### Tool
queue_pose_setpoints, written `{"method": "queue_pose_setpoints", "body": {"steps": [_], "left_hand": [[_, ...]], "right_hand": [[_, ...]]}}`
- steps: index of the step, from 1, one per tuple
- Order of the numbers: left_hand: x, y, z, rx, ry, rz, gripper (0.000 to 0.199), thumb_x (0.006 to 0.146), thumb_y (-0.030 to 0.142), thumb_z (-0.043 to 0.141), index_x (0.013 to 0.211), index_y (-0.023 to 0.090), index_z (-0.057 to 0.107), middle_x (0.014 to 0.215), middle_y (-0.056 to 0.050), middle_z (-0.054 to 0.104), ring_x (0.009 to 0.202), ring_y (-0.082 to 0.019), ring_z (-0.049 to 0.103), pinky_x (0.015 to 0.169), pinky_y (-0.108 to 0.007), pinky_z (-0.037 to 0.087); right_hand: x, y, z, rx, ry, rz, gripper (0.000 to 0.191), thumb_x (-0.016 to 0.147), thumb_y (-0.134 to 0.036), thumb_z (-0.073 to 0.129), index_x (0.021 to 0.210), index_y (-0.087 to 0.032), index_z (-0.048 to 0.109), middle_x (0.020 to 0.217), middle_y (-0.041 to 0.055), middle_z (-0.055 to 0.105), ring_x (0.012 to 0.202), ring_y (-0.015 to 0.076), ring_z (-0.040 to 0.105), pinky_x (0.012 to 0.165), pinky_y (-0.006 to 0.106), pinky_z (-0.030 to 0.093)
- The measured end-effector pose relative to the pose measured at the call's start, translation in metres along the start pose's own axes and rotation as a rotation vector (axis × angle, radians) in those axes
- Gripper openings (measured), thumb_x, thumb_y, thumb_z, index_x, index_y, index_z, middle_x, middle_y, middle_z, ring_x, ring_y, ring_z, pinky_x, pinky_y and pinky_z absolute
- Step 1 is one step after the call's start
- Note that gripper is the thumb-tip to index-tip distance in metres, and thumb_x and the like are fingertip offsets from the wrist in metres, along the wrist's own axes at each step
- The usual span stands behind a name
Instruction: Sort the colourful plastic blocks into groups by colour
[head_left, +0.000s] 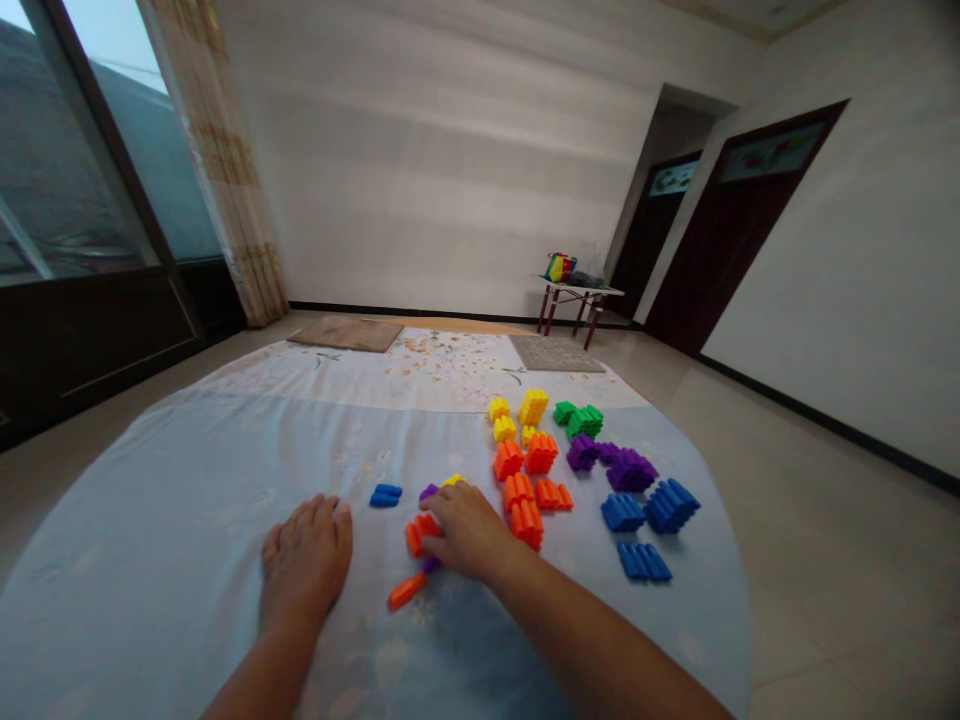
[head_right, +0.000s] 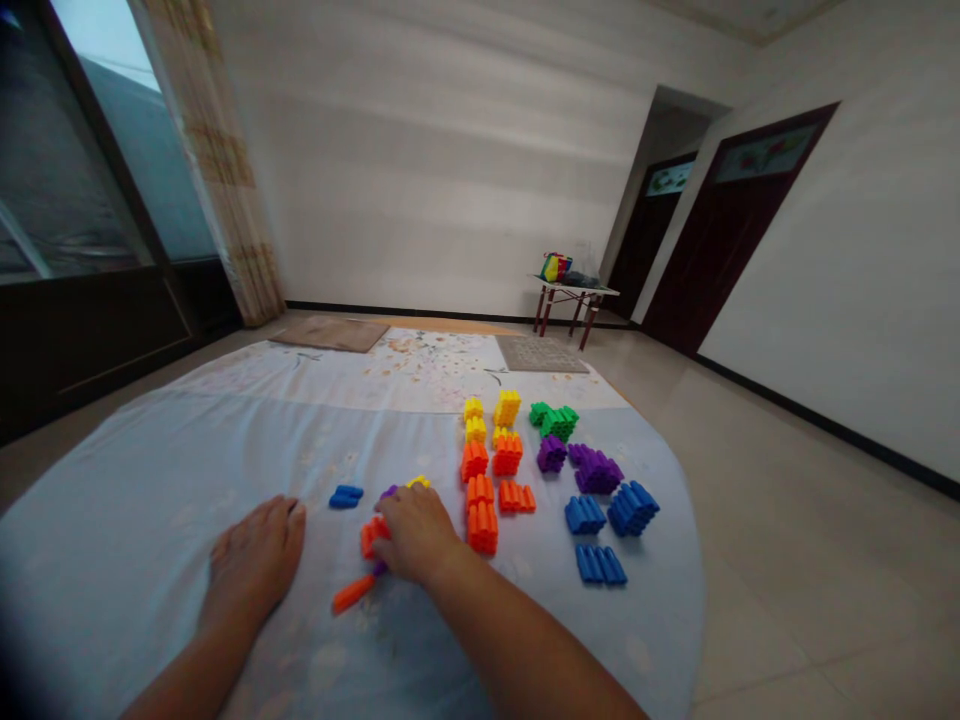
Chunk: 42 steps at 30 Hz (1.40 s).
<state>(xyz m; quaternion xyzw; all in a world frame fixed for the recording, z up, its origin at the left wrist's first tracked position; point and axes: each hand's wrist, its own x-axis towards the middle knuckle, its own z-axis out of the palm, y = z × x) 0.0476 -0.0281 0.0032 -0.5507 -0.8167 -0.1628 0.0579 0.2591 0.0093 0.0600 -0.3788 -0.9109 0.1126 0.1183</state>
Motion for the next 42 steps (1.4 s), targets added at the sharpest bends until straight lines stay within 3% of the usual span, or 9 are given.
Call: {"method": "queue_pose_setpoints", "body": {"steps": [2, 6, 10, 17, 21, 24, 28, 35, 42], "left_hand": [[0.001, -0.001, 0.0, 0.001, -0.006, 0.0, 0.057, 0.09, 0.039, 0.013, 0.122, 0.012, 0.052, 0.133, -0.014, 0.052, 0.127, -0.026, 0.041, 0.107, -0.047, 0.024], [0.002, -0.001, 0.0, -0.001, -0.02, -0.005, 0.058, 0.09, 0.04, 0.012, 0.122, 0.012, 0.052, 0.133, -0.014, 0.052, 0.127, -0.026, 0.041, 0.107, -0.047, 0.024], [0.004, -0.003, 0.002, 0.009, -0.024, 0.001, 0.057, 0.09, 0.039, 0.013, 0.122, 0.013, 0.052, 0.132, -0.014, 0.053, 0.126, -0.025, 0.042, 0.107, -0.046, 0.024], [0.004, -0.003, 0.004, 0.01, -0.008, 0.013, 0.059, 0.09, 0.041, 0.011, 0.121, 0.012, 0.052, 0.13, -0.014, 0.053, 0.125, -0.027, 0.043, 0.106, -0.048, 0.026], [0.005, -0.003, 0.004, -0.012, -0.01, 0.002, 0.058, 0.09, 0.041, 0.013, 0.121, 0.013, 0.052, 0.131, -0.014, 0.053, 0.126, -0.027, 0.042, 0.106, -0.049, 0.026], [0.006, -0.003, 0.007, 0.003, -0.009, 0.009, 0.058, 0.089, 0.041, 0.013, 0.121, 0.013, 0.052, 0.13, -0.014, 0.054, 0.124, -0.027, 0.044, 0.105, -0.05, 0.027], [0.006, -0.005, 0.009, 0.021, 0.003, 0.027, 0.059, 0.089, 0.041, 0.013, 0.121, 0.012, 0.052, 0.13, -0.015, 0.054, 0.124, -0.027, 0.044, 0.106, -0.05, 0.026], [0.006, -0.003, 0.004, 0.015, -0.031, -0.006, 0.06, 0.089, 0.041, 0.011, 0.122, 0.013, 0.052, 0.132, -0.014, 0.052, 0.126, -0.027, 0.042, 0.107, -0.049, 0.025], [0.004, -0.001, 0.001, 0.012, -0.026, -0.002, 0.059, 0.09, 0.041, 0.011, 0.122, 0.013, 0.052, 0.132, -0.013, 0.053, 0.126, -0.026, 0.042, 0.106, -0.048, 0.026]], "right_hand": [[0.004, 0.001, -0.002, -0.005, -0.012, -0.079, 0.039, 0.079, -0.023, 0.058, 0.118, -0.017, 0.059, 0.114, 0.0095, 0.063, 0.106, 0.0227, 0.054, 0.091, 0.035, 0.04], [0.012, 0.0, 0.001, -0.037, -0.105, -0.158, 0.034, 0.078, -0.014, 0.054, 0.11, -0.018, 0.063, 0.105, 0.0097, 0.065, 0.1, 0.0226, 0.056, 0.087, 0.035, 0.041], [0.008, 0.0, -0.003, 0.056, -0.054, -0.159, 0.042, 0.076, -0.015, 0.058, 0.118, -0.017, 0.06, 0.111, 0.0104, 0.063, 0.104, 0.0227, 0.055, 0.091, 0.035, 0.041], [-0.044, 0.039, -0.061, 0.277, 0.252, -0.029, 0.047, 0.077, -0.01, 0.057, 0.123, -0.02, 0.055, 0.117, 0.0085, 0.06, 0.111, 0.0195, 0.053, 0.099, 0.038, 0.04], [-0.077, 0.071, -0.08, 0.221, 0.279, 0.057, 0.048, 0.076, -0.009, 0.056, 0.122, -0.022, 0.056, 0.118, 0.0087, 0.059, 0.113, 0.0206, 0.053, 0.1, 0.041, 0.04], [-0.088, 0.088, -0.077, 0.199, 0.278, 0.104, 0.045, 0.077, -0.012, 0.057, 0.121, -0.022, 0.057, 0.118, 0.0087, 0.059, 0.114, 0.0214, 0.052, 0.1, 0.042, 0.04], [-0.082, 0.1, -0.067, 0.163, 0.337, 0.165, 0.044, 0.077, -0.011, 0.057, 0.12, -0.019, 0.058, 0.117, 0.01, 0.06, 0.113, 0.022, 0.053, 0.1, 0.042, 0.04], [-0.061, 0.1, -0.057, 0.133, 0.282, 0.155, 0.043, 0.075, -0.009, 0.058, 0.118, -0.015, 0.06, 0.116, 0.0126, 0.061, 0.112, 0.0228, 0.054, 0.1, 0.041, 0.04], [-0.06, 0.099, -0.051, 0.115, 0.214, 0.167, 0.042, 0.076, -0.011, 0.058, 0.118, -0.015, 0.06, 0.115, 0.0117, 0.062, 0.111, 0.0229, 0.054, 0.1, 0.04, 0.04]]}}
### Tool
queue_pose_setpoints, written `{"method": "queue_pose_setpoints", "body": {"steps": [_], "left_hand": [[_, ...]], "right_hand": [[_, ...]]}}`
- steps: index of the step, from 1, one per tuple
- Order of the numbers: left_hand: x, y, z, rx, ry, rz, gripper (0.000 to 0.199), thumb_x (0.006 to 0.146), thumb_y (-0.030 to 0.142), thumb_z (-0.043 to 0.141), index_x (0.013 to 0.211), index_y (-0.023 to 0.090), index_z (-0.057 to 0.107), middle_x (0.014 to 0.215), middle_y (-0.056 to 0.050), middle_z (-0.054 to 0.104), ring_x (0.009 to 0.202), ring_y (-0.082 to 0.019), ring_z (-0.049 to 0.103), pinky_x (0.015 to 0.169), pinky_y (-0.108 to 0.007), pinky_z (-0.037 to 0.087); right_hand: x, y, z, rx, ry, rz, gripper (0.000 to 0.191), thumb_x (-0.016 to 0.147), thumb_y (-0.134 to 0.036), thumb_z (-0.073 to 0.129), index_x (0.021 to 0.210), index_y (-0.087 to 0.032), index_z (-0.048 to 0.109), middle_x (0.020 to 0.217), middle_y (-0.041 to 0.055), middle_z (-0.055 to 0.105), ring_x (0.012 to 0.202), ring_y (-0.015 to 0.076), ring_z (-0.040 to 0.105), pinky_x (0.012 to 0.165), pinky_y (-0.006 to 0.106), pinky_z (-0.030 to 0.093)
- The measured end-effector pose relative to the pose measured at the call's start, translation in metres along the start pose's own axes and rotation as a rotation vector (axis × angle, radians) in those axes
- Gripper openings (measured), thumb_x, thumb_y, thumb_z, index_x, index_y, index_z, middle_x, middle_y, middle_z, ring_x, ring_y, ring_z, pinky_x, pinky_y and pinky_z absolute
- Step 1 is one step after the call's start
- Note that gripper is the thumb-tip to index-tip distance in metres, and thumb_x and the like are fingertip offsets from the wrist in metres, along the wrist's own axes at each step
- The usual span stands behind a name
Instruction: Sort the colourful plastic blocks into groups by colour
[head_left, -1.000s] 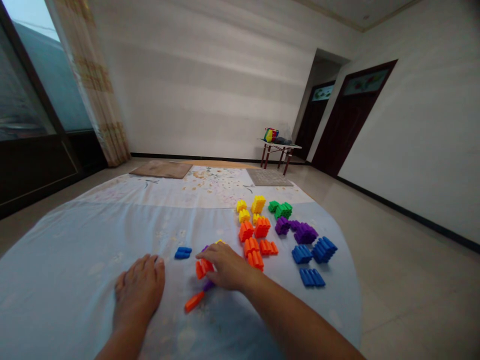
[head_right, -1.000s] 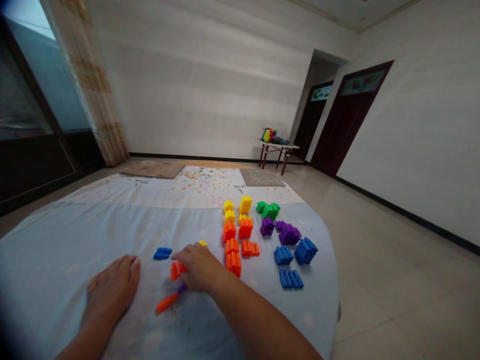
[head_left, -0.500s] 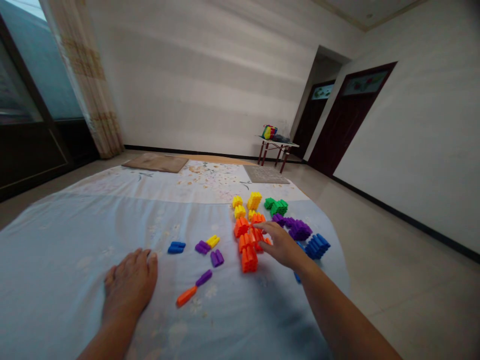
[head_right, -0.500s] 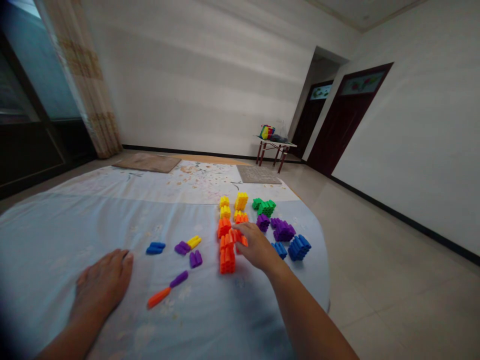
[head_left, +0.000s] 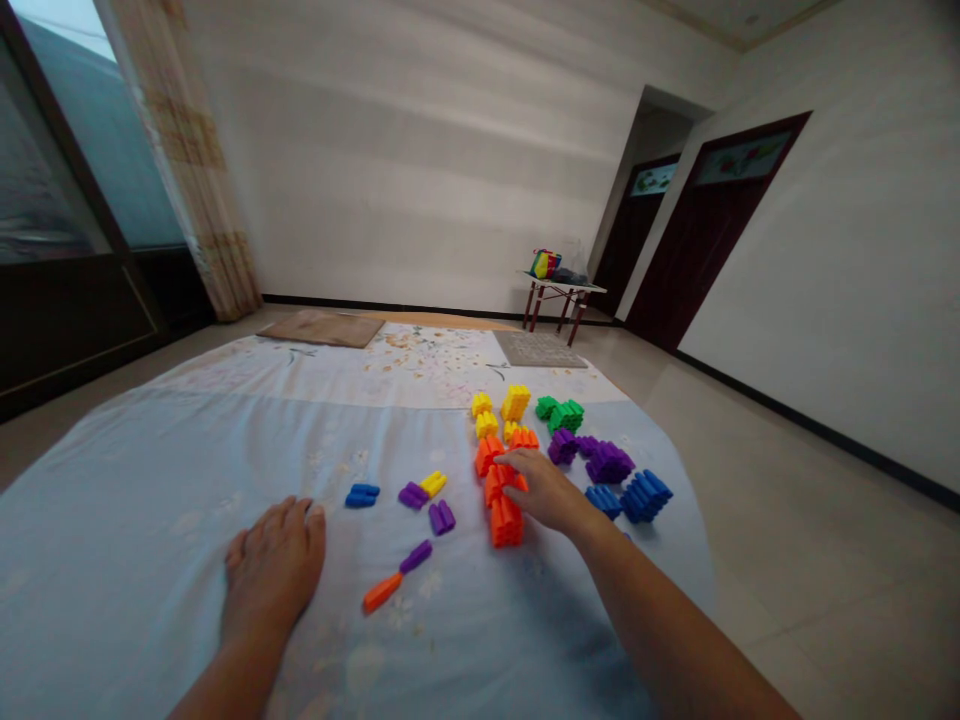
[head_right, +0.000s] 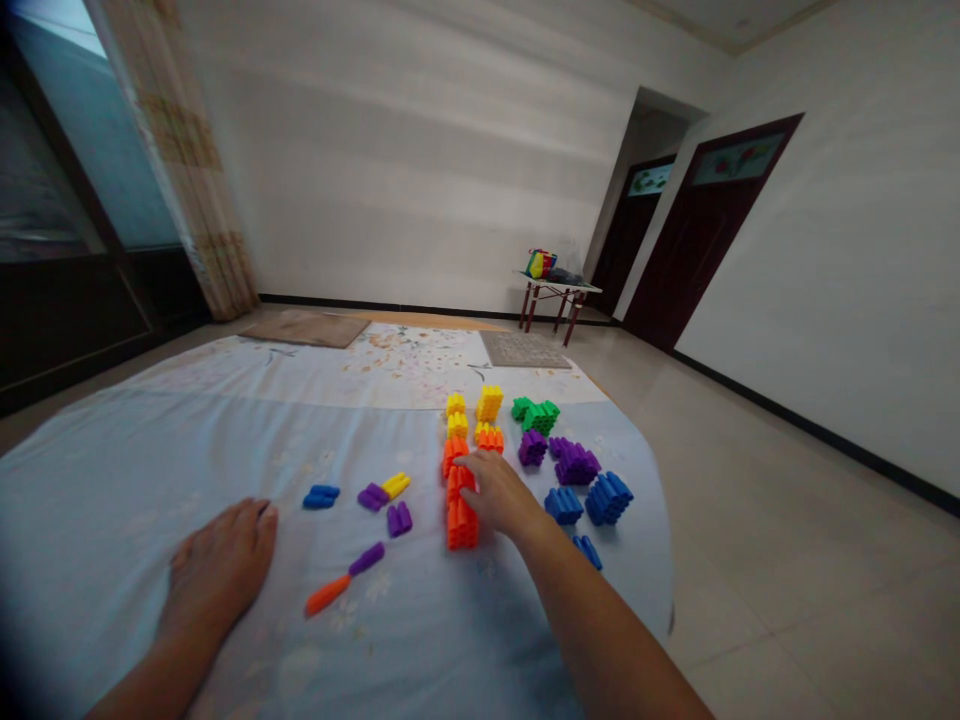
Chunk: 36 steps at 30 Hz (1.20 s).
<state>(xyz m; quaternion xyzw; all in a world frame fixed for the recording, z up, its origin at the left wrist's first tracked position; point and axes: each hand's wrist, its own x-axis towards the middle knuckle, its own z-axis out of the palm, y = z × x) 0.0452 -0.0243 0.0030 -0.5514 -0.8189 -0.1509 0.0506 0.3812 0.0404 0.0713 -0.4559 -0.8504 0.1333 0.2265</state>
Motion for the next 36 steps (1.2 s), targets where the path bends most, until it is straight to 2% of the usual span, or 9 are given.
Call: {"method": "queue_pose_setpoints", "body": {"steps": [4, 8, 12, 16, 19, 22, 25, 32, 36], "left_hand": [[-0.001, 0.002, -0.002, 0.005, 0.005, 0.001, 0.058, 0.09, 0.04, 0.011, 0.122, 0.012, 0.052, 0.131, -0.014, 0.053, 0.125, -0.027, 0.043, 0.106, -0.048, 0.026], [-0.002, 0.003, -0.004, 0.003, -0.001, -0.002, 0.056, 0.09, 0.039, 0.014, 0.121, 0.012, 0.053, 0.13, -0.013, 0.055, 0.125, -0.026, 0.043, 0.106, -0.048, 0.026], [-0.004, 0.004, -0.005, -0.013, 0.003, -0.01, 0.056, 0.091, 0.038, 0.014, 0.123, 0.013, 0.052, 0.133, -0.013, 0.052, 0.127, -0.026, 0.041, 0.107, -0.048, 0.025], [-0.006, 0.005, -0.005, -0.009, 0.009, -0.023, 0.056, 0.091, 0.038, 0.015, 0.123, 0.012, 0.052, 0.133, -0.014, 0.052, 0.127, -0.026, 0.041, 0.108, -0.048, 0.023], [-0.007, 0.005, -0.005, -0.008, 0.019, -0.017, 0.055, 0.091, 0.037, 0.016, 0.123, 0.013, 0.052, 0.133, -0.013, 0.052, 0.127, -0.026, 0.041, 0.109, -0.047, 0.022], [-0.007, 0.005, -0.004, -0.015, 0.021, -0.019, 0.054, 0.091, 0.037, 0.016, 0.123, 0.013, 0.052, 0.133, -0.013, 0.053, 0.127, -0.026, 0.041, 0.109, -0.048, 0.022], [-0.006, 0.004, -0.004, -0.025, 0.017, -0.024, 0.054, 0.091, 0.038, 0.017, 0.122, 0.013, 0.053, 0.133, -0.013, 0.053, 0.127, -0.026, 0.042, 0.108, -0.049, 0.022], [-0.006, 0.004, -0.005, -0.016, 0.016, -0.01, 0.054, 0.091, 0.038, 0.016, 0.122, 0.013, 0.053, 0.132, -0.013, 0.053, 0.126, -0.026, 0.042, 0.107, -0.048, 0.024], [-0.005, 0.002, -0.003, -0.002, 0.026, 0.003, 0.056, 0.091, 0.038, 0.014, 0.122, 0.013, 0.053, 0.132, -0.013, 0.053, 0.126, -0.025, 0.042, 0.107, -0.047, 0.024]], "right_hand": [[-0.002, -0.007, -0.007, 0.009, 0.061, -0.019, 0.04, 0.079, -0.014, 0.058, 0.118, -0.015, 0.059, 0.117, 0.0126, 0.06, 0.112, 0.0231, 0.054, 0.099, 0.042, 0.04], [-0.003, -0.038, -0.009, 0.098, 0.118, -0.114, 0.034, 0.083, -0.018, 0.056, 0.118, -0.017, 0.059, 0.115, 0.0119, 0.061, 0.11, 0.0216, 0.054, 0.098, 0.04, 0.042], [-0.005, -0.079, 0.02, 0.195, -0.08, -0.237, 0.032, 0.084, -0.021, 0.059, 0.115, -0.018, 0.061, 0.111, 0.0094, 0.064, 0.106, 0.02, 0.057, 0.093, 0.035, 0.044], [-0.004, -0.101, 0.06, 0.172, -0.24, -0.287, 0.033, 0.079, -0.02, 0.067, 0.111, -0.017, 0.064, 0.107, 0.0087, 0.066, 0.104, 0.0201, 0.057, 0.093, 0.032, 0.041], [-0.001, -0.105, 0.077, 0.109, -0.297, -0.284, 0.033, 0.079, -0.024, 0.067, 0.111, -0.017, 0.064, 0.107, 0.0079, 0.066, 0.102, 0.0198, 0.056, 0.091, 0.03, 0.04], [0.003, -0.104, 0.085, 0.007, -0.335, -0.288, 0.026, 0.083, -0.027, 0.061, 0.107, -0.019, 0.066, 0.101, 0.0068, 0.067, 0.097, 0.0194, 0.057, 0.086, 0.03, 0.04], [0.011, -0.101, 0.087, -0.104, -0.295, -0.246, 0.021, 0.088, -0.024, 0.052, 0.103, -0.02, 0.066, 0.097, 0.0068, 0.066, 0.096, 0.0196, 0.056, 0.083, 0.031, 0.039], [0.051, -0.103, 0.084, -0.252, -0.107, -0.139, 0.029, 0.088, -0.022, 0.046, 0.113, -0.019, 0.061, 0.107, 0.0094, 0.063, 0.103, 0.0229, 0.051, 0.087, 0.035, 0.039], [0.068, -0.104, 0.086, -0.38, -0.186, -0.073, 0.026, 0.084, -0.023, 0.049, 0.104, -0.015, 0.064, 0.102, 0.0136, 0.064, 0.101, 0.0269, 0.053, 0.085, 0.041, 0.04]]}}
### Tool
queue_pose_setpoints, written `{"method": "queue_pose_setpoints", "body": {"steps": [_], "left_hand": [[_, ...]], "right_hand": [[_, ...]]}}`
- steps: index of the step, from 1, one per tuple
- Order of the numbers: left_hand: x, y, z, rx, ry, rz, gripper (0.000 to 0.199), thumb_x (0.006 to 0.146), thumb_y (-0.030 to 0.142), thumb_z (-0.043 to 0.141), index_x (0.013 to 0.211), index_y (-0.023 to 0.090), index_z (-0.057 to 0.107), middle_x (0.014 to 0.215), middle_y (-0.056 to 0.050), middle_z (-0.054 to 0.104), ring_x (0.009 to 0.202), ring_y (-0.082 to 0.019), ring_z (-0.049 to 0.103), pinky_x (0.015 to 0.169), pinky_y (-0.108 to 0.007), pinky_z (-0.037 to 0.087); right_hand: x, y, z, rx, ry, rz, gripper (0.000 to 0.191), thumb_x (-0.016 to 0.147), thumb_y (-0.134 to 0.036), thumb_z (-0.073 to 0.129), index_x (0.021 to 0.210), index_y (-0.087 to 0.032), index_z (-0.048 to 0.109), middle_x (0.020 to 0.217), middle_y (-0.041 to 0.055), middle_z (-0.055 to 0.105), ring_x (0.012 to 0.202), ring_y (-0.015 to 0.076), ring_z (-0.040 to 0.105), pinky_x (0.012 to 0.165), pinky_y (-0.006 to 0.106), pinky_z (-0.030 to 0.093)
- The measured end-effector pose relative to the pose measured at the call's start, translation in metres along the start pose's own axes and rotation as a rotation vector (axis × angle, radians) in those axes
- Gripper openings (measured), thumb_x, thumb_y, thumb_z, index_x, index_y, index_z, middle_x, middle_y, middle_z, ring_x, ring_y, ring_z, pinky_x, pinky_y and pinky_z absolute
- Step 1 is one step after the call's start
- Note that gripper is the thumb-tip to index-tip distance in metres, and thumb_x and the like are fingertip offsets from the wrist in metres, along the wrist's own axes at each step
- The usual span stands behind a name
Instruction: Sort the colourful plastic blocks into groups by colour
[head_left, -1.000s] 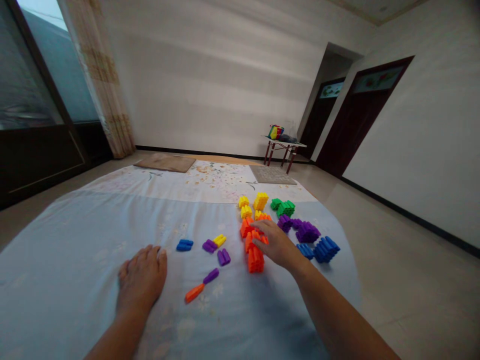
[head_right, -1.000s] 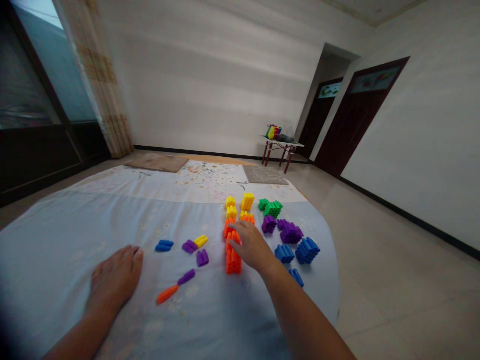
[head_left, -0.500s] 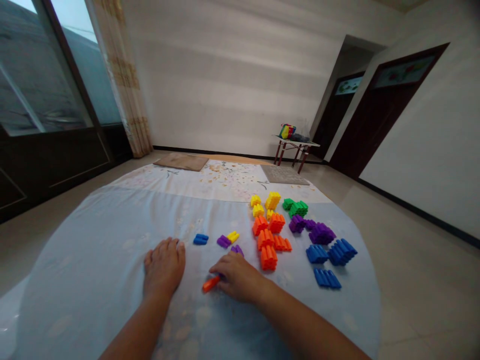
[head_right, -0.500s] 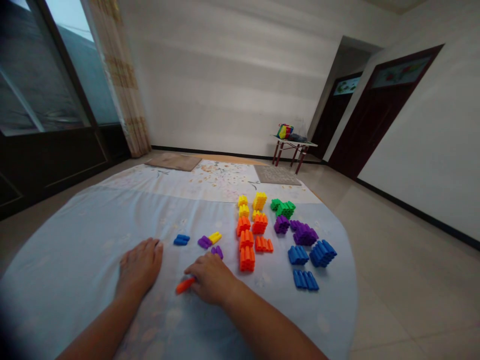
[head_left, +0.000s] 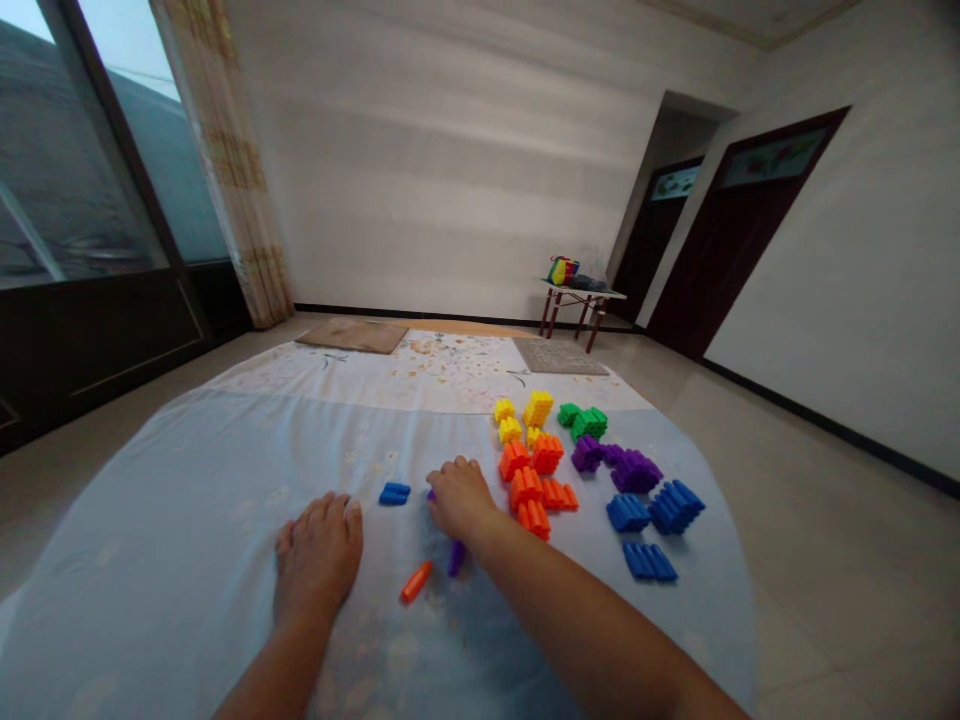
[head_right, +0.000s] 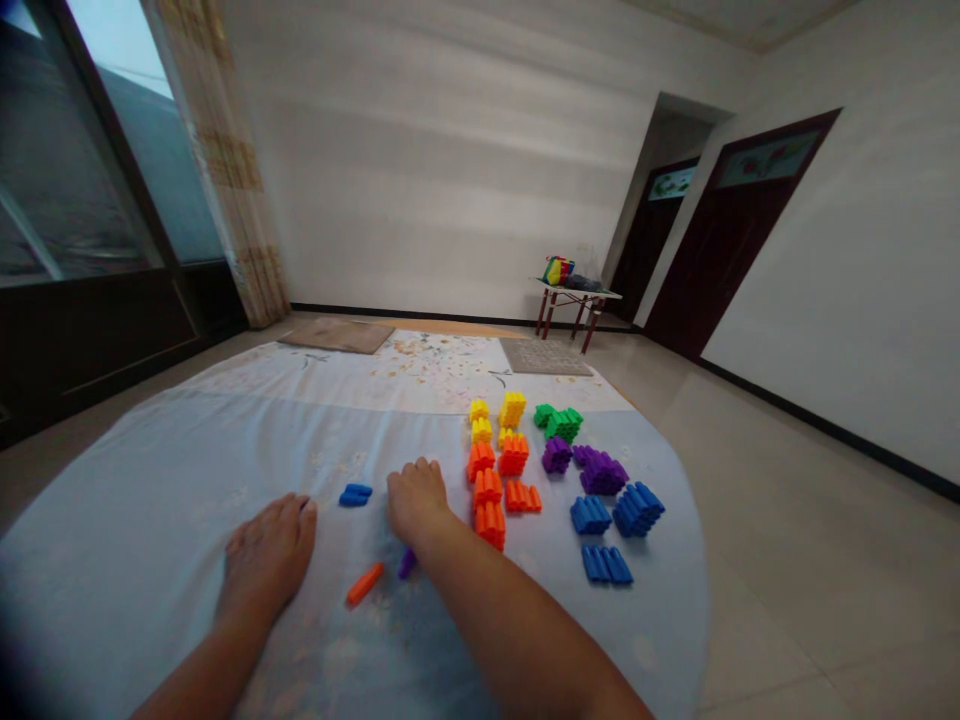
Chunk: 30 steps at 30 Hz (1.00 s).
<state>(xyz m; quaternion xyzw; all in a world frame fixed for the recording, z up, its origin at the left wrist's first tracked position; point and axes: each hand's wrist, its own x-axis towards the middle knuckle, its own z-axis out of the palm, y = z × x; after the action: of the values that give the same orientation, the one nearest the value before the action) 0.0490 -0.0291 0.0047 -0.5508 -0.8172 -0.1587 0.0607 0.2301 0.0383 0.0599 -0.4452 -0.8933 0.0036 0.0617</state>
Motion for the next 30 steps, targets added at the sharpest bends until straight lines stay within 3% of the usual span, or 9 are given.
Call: {"method": "queue_pose_setpoints", "body": {"steps": [4, 9, 12, 14, 18, 21, 24, 27, 30], "left_hand": [[0.002, -0.003, 0.003, -0.004, -0.004, -0.003, 0.059, 0.09, 0.04, 0.011, 0.122, 0.013, 0.053, 0.132, -0.012, 0.054, 0.126, -0.025, 0.042, 0.107, -0.048, 0.024], [0.005, -0.007, 0.007, -0.008, 0.013, 0.017, 0.06, 0.089, 0.041, 0.01, 0.12, 0.013, 0.053, 0.13, -0.012, 0.055, 0.125, -0.026, 0.044, 0.106, -0.047, 0.024], [0.005, -0.006, 0.008, -0.015, 0.004, -0.002, 0.059, 0.089, 0.04, 0.012, 0.12, 0.013, 0.053, 0.131, -0.013, 0.054, 0.125, -0.026, 0.043, 0.106, -0.047, 0.025], [0.005, -0.005, 0.006, -0.019, 0.004, -0.005, 0.058, 0.089, 0.039, 0.013, 0.12, 0.012, 0.054, 0.132, -0.014, 0.054, 0.125, -0.026, 0.043, 0.106, -0.047, 0.024], [0.002, 0.0, -0.001, -0.031, -0.012, -0.002, 0.057, 0.09, 0.037, 0.015, 0.122, 0.011, 0.053, 0.132, -0.014, 0.053, 0.126, -0.027, 0.042, 0.107, -0.048, 0.023], [0.0, 0.002, -0.005, -0.027, -0.031, -0.013, 0.055, 0.09, 0.036, 0.016, 0.123, 0.011, 0.053, 0.133, -0.015, 0.052, 0.127, -0.027, 0.041, 0.107, -0.047, 0.024], [-0.001, 0.002, -0.005, -0.012, -0.018, -0.009, 0.055, 0.09, 0.035, 0.016, 0.123, 0.011, 0.053, 0.134, -0.015, 0.052, 0.127, -0.027, 0.041, 0.107, -0.047, 0.023], [-0.001, 0.001, -0.004, -0.003, -0.006, 0.006, 0.057, 0.09, 0.036, 0.014, 0.123, 0.011, 0.053, 0.134, -0.014, 0.052, 0.127, -0.027, 0.041, 0.107, -0.047, 0.024], [0.0, 0.0, -0.002, 0.006, -0.01, 0.021, 0.06, 0.089, 0.038, 0.011, 0.123, 0.012, 0.052, 0.134, -0.014, 0.052, 0.127, -0.027, 0.041, 0.107, -0.048, 0.024]], "right_hand": [[0.005, -0.001, 0.006, 0.006, -0.054, -0.031, 0.027, 0.08, -0.022, 0.052, 0.102, -0.017, 0.065, 0.102, 0.0134, 0.064, 0.101, 0.0271, 0.054, 0.085, 0.041, 0.04], [0.002, -0.008, 0.012, 0.279, 0.041, -0.063, 0.027, 0.078, -0.022, 0.055, 0.105, -0.019, 0.062, 0.102, 0.0086, 0.063, 0.097, 0.0202, 0.056, 0.082, 0.03, 0.043], [-0.002, -0.011, 0.015, 0.44, 0.119, -0.014, 0.024, 0.079, -0.019, 0.058, 0.103, -0.018, 0.059, 0.105, 0.0064, 0.062, 0.096, 0.0148, 0.057, 0.082, 0.023, 0.042], [-0.006, -0.011, 0.015, 0.467, 0.106, 0.056, 0.022, 0.079, -0.023, 0.062, 0.1, -0.019, 0.059, 0.103, 0.0054, 0.063, 0.094, 0.0149, 0.059, 0.08, 0.023, 0.043], [-0.022, -0.007, 0.007, 0.374, 0.008, 0.143, 0.03, 0.075, -0.034, 0.068, 0.1, -0.022, 0.058, 0.096, 0.0039, 0.067, 0.089, 0.0195, 0.062, 0.071, 0.027, 0.043], [-0.032, -0.002, -0.007, 0.287, -0.036, 0.156, 0.024, 0.078, -0.034, 0.064, 0.098, -0.022, 0.06, 0.096, 0.0044, 0.067, 0.09, 0.0205, 0.062, 0.072, 0.028, 0.043], [-0.037, 0.0, -0.016, 0.256, -0.01, 0.138, 0.025, 0.082, -0.032, 0.059, 0.105, -0.022, 0.061, 0.102, 0.0063, 0.065, 0.095, 0.0201, 0.06, 0.076, 0.029, 0.043], [-0.034, -0.001, -0.015, 0.224, 0.043, 0.074, 0.032, 0.081, -0.024, 0.057, 0.113, -0.02, 0.059, 0.109, 0.0086, 0.062, 0.104, 0.0204, 0.055, 0.085, 0.03, 0.042], [-0.027, -0.002, -0.007, 0.151, -0.016, 0.046, 0.033, 0.078, -0.022, 0.059, 0.11, -0.017, 0.061, 0.106, 0.0107, 0.064, 0.103, 0.0233, 0.055, 0.086, 0.033, 0.043]]}}
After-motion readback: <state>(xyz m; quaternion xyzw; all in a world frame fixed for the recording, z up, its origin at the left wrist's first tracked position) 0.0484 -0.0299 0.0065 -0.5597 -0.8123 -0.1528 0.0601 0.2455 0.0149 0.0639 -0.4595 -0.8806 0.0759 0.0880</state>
